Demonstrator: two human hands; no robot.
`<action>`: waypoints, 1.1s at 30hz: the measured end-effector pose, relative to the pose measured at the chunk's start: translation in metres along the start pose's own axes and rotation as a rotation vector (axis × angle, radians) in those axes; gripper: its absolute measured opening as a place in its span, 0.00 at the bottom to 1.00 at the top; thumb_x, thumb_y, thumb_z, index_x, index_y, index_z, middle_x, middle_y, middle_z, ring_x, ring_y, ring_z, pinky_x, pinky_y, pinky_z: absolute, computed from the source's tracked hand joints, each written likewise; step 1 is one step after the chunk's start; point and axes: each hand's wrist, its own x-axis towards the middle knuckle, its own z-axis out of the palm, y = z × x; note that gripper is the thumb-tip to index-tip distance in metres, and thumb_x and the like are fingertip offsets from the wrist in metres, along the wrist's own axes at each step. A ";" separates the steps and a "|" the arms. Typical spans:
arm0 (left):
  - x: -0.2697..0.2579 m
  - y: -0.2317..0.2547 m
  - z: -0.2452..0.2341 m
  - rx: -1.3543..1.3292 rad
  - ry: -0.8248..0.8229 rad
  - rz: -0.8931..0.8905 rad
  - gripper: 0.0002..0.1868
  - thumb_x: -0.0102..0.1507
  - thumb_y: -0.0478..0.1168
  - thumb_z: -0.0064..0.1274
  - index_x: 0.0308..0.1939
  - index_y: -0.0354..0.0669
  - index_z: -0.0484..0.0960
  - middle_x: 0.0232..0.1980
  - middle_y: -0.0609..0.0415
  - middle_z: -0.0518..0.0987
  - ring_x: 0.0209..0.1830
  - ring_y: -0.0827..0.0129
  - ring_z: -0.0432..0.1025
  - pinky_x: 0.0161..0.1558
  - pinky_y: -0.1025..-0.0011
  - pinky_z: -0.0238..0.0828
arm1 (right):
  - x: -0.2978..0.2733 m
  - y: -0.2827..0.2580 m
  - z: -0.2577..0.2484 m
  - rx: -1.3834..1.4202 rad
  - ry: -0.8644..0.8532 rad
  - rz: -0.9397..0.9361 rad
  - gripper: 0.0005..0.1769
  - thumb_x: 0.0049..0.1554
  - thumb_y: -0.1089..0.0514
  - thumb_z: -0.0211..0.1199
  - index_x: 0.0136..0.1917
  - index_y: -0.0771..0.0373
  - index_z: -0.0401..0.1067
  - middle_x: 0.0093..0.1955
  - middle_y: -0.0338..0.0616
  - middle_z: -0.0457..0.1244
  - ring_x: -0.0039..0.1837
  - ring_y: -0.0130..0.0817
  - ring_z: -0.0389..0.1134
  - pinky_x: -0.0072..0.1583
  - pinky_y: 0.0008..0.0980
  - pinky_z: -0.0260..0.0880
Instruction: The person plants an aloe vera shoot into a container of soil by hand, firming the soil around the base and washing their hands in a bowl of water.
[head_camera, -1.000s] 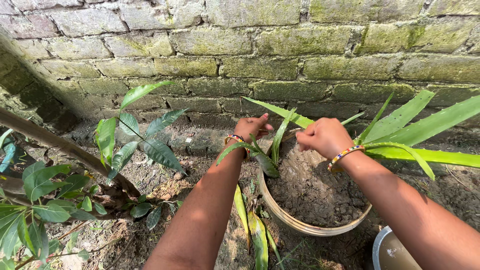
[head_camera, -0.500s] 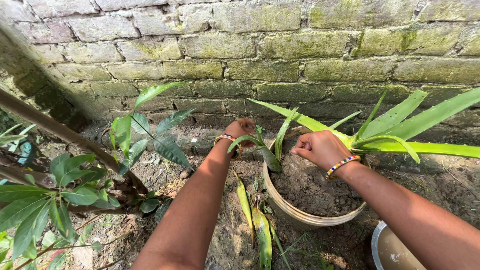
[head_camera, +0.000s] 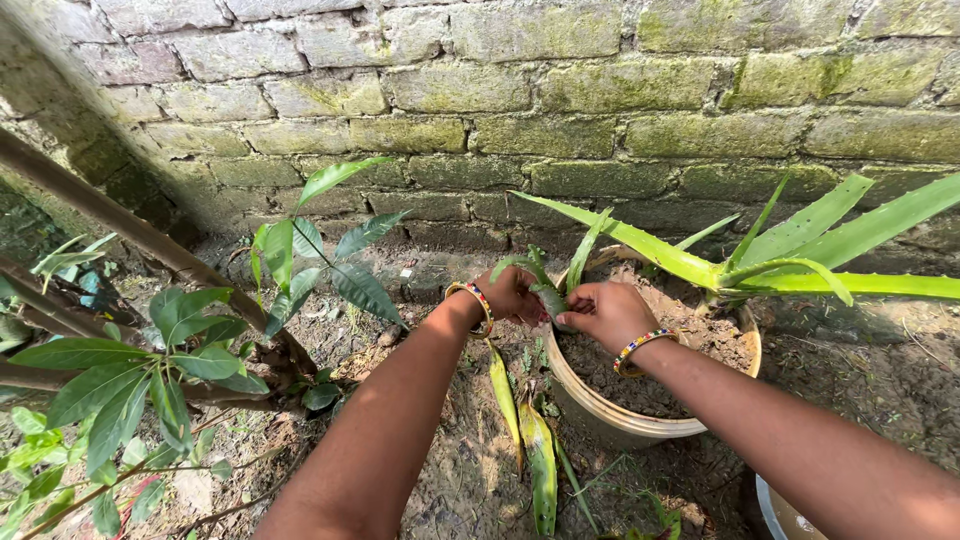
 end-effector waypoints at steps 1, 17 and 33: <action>-0.002 0.001 0.002 -0.074 -0.009 -0.002 0.11 0.59 0.34 0.65 0.46 0.38 0.88 0.41 0.51 0.88 0.39 0.69 0.84 0.40 0.69 0.83 | -0.001 -0.003 -0.001 -0.008 0.012 -0.011 0.14 0.49 0.51 0.75 0.45 0.61 0.82 0.40 0.44 0.74 0.41 0.34 0.76 0.47 0.34 0.74; -0.006 -0.004 0.018 -0.234 0.024 -0.054 0.10 0.63 0.37 0.59 0.47 0.38 0.84 0.43 0.53 0.88 0.37 0.70 0.84 0.34 0.74 0.83 | -0.004 -0.052 -0.034 0.212 0.105 -0.130 0.10 0.51 0.53 0.72 0.45 0.58 0.83 0.42 0.38 0.75 0.42 0.25 0.75 0.48 0.28 0.77; -0.052 0.048 0.069 0.149 0.582 -0.044 0.29 0.45 0.55 0.76 0.39 0.41 0.82 0.39 0.48 0.85 0.39 0.56 0.80 0.44 0.61 0.77 | -0.075 0.001 0.018 0.239 0.524 0.358 0.14 0.61 0.44 0.64 0.52 0.53 0.82 0.44 0.41 0.73 0.42 0.35 0.71 0.46 0.36 0.70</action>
